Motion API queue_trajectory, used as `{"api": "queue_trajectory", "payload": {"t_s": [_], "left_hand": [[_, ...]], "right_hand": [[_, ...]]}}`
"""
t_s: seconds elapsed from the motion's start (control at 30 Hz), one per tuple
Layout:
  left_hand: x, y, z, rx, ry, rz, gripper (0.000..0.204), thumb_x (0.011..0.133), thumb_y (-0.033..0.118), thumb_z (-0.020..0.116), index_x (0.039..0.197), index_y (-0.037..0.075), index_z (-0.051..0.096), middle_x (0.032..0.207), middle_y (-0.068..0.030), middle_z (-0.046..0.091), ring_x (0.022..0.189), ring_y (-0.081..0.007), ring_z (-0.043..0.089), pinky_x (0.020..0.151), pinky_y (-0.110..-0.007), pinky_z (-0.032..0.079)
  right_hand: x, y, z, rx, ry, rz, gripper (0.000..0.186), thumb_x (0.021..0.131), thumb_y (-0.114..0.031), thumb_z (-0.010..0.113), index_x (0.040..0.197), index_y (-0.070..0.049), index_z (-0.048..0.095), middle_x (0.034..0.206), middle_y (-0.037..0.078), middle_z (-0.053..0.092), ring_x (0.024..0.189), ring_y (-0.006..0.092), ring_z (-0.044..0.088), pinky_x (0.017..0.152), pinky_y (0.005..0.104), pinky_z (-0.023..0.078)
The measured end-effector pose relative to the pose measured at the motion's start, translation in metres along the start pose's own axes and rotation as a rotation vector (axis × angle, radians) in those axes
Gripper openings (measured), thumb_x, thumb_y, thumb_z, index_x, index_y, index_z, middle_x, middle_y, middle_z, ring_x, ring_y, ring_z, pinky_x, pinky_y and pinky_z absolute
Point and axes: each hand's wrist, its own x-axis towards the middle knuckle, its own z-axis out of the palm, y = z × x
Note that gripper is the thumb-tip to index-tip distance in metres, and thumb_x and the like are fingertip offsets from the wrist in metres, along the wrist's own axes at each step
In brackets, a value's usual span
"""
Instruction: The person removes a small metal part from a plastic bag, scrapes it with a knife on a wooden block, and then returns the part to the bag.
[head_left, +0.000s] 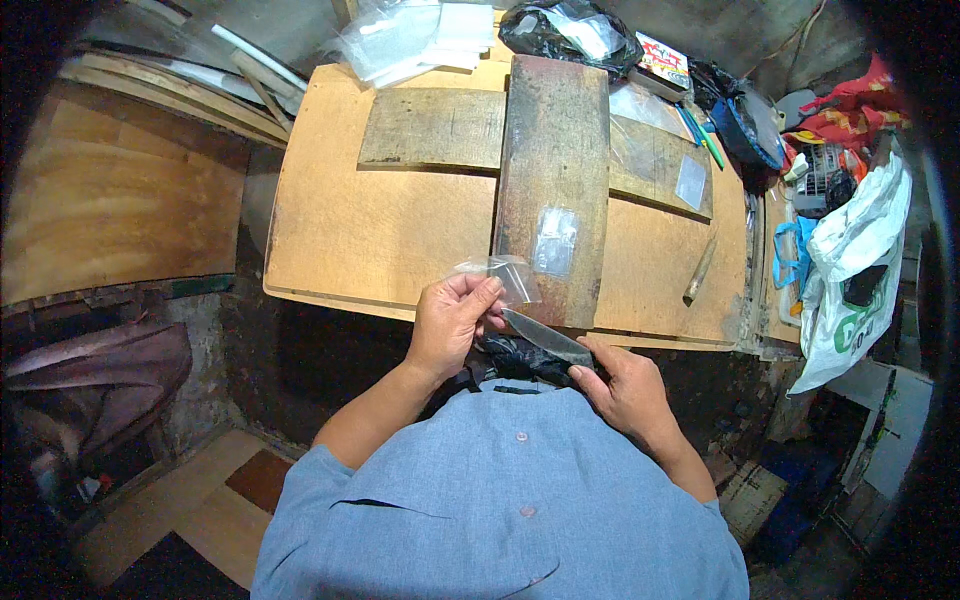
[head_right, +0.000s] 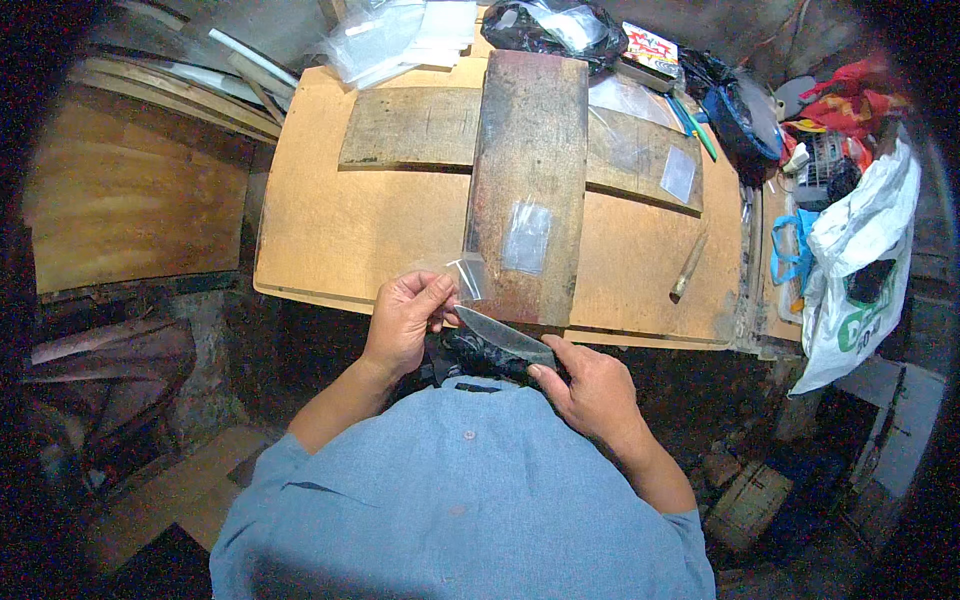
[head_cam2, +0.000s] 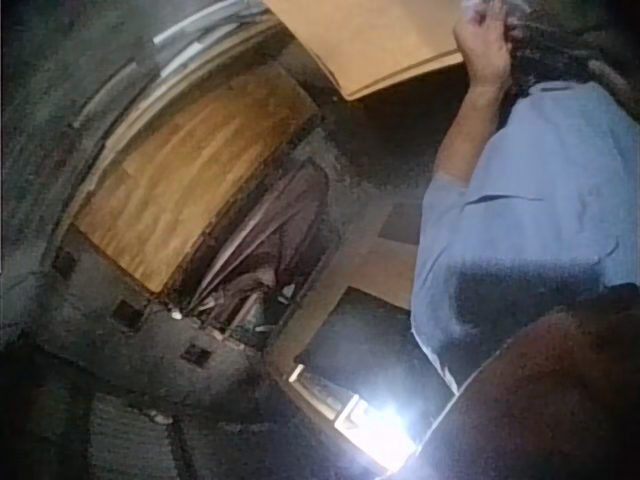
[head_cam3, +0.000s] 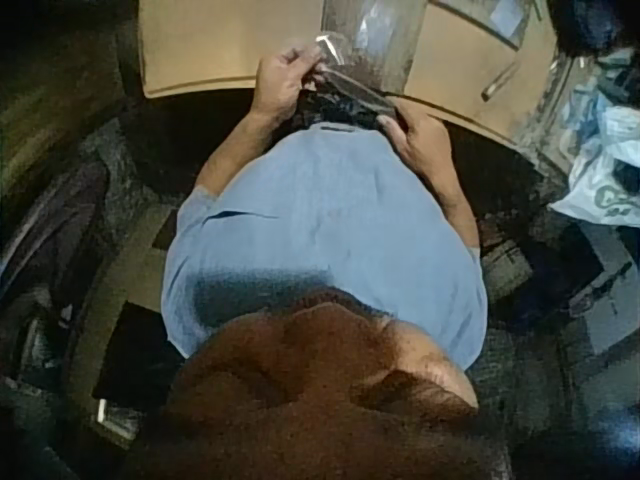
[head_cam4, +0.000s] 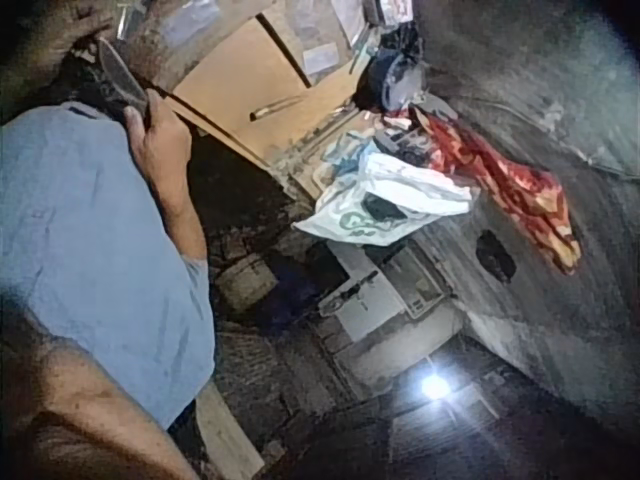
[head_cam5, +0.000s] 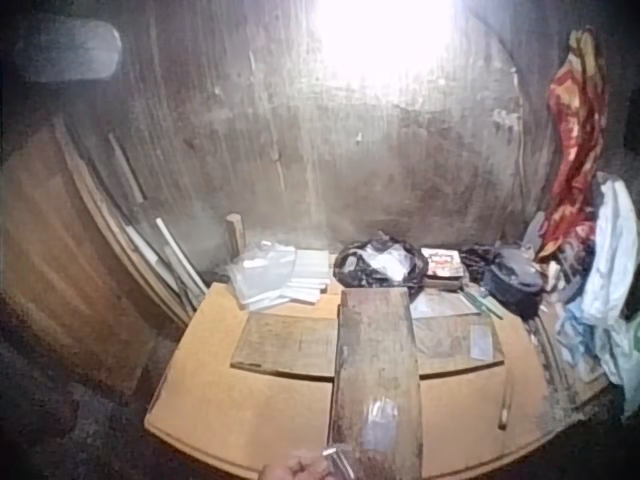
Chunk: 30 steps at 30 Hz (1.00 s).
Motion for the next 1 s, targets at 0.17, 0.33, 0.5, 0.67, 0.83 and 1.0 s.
{"api": "queue_trajectory", "payload": {"t_s": [0.17,0.33,0.5,0.67,0.83,1.0], "left_hand": [[-0.001,0.001,0.002,0.002,0.011,0.013,0.021,0.095,0.024,0.063,0.088,0.004,0.064,0.074,-0.003,0.066,0.06,-0.0091,0.062,0.052,-0.019,0.044],[-0.003,0.002,0.002,-0.032,0.019,0.012,0.021,0.095,0.024,0.063,0.089,0.004,0.064,0.077,-0.0044,0.068,0.063,-0.01,0.064,0.053,-0.019,0.045],[-0.006,0.004,0.004,-0.022,-0.005,0.012,0.02,0.095,0.023,0.063,0.09,0.004,0.064,0.079,-0.0057,0.069,0.067,-0.0108,0.066,0.055,-0.02,0.046],[-0.009,0.001,0.01,0.026,-0.028,-0.032,0.02,0.094,0.024,0.065,0.093,0.004,0.065,0.083,-0.0061,0.07,0.071,-0.0108,0.066,0.059,-0.021,0.047],[-0.014,-0.01,0.017,0.032,-0.109,-0.048,0.02,0.093,0.022,0.067,0.097,0.003,0.066,0.085,-0.0061,0.07,0.074,-0.0117,0.067,0.062,-0.022,0.048],[-0.016,-0.015,0.014,0.026,-0.182,-0.019,0.014,0.093,0.016,0.065,0.097,0.003,0.067,0.084,-0.0067,0.07,0.073,-0.0118,0.066,0.063,-0.023,0.05]], "right_hand": [[-0.001,0.003,0.0,-0.021,0.017,-0.005,0.042,0.088,-0.033,0.066,0.118,-0.004,0.063,0.1,0.019,0.069,0.09,0.0351,0.068,0.077,0.0415,0.054],[0.001,0.0,-0.001,-0.004,-0.006,0.037,0.042,0.088,-0.033,0.065,0.119,-0.005,0.062,0.1,0.02,0.069,0.09,0.0358,0.068,0.076,0.0422,0.054],[0.004,-0.002,-0.001,-0.002,0.017,0.036,0.04,0.089,-0.031,0.064,0.119,-0.005,0.061,0.097,0.021,0.068,0.088,0.0376,0.067,0.073,0.0442,0.053],[0.013,0.004,0.009,0.03,0.024,0.052,0.038,0.091,-0.03,0.062,0.119,-0.004,0.06,0.094,0.023,0.067,0.085,0.0406,0.066,0.072,0.0457,0.052],[0.03,0.0,0.026,0.145,0.1,0.023,0.038,0.092,-0.027,0.06,0.121,-0.003,0.058,0.095,0.024,0.067,0.087,0.042,0.065,0.074,0.0464,0.052],[0.039,0.013,0.022,0.006,0.148,-0.073,0.04,0.092,-0.031,0.06,0.123,-0.006,0.057,0.092,0.024,0.067,0.084,0.0412,0.066,0.071,0.0478,0.052]]}}
